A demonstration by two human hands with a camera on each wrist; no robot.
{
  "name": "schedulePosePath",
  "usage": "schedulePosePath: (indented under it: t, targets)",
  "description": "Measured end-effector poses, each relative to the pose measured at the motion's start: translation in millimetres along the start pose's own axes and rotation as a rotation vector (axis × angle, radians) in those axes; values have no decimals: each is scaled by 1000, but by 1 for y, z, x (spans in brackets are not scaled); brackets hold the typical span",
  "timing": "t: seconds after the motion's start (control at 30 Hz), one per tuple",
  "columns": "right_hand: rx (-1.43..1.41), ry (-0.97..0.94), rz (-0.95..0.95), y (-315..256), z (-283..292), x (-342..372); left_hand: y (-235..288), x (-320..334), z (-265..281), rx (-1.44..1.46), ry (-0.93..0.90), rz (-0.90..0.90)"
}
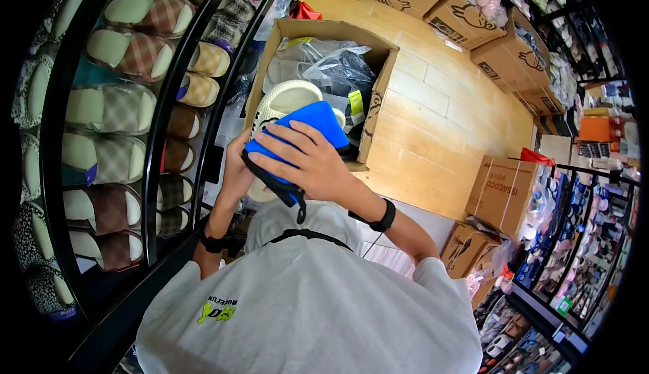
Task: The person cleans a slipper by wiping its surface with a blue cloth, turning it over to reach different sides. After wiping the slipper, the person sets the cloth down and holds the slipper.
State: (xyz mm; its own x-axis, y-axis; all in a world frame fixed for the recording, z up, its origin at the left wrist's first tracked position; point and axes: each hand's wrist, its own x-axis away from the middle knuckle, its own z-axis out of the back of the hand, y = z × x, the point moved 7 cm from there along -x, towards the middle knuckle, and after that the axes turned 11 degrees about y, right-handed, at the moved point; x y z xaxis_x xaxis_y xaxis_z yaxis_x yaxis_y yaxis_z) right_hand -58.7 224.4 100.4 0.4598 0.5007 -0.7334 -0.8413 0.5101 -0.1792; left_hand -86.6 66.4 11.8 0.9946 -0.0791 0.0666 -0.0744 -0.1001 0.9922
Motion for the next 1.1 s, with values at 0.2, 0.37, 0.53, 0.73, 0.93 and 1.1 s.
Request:
schedulePosePath:
  t: [0.2, 0.37, 0.53, 0.73, 0.93, 1.1]
  targets:
    - [-74, 128, -396, 16, 13, -13, 1, -1, 3, 33, -18, 42]
    - [88, -5, -81, -31, -12, -7, 23, -6, 9, -15, -29, -60]
    - [-60, 128, -335, -10, -3, -21, 15, -8, 26, 2, -72, -94]
    - [102, 193, -370, -21, -16, -16, 1, -13, 36, 57, -60, -34]
    - [54, 24, -131, -34, -27, -17, 9, -11, 48, 45, -74, -60]
    - [119, 205, -363, -30, -27, -29, 7, -6, 59, -9, -92, -108]
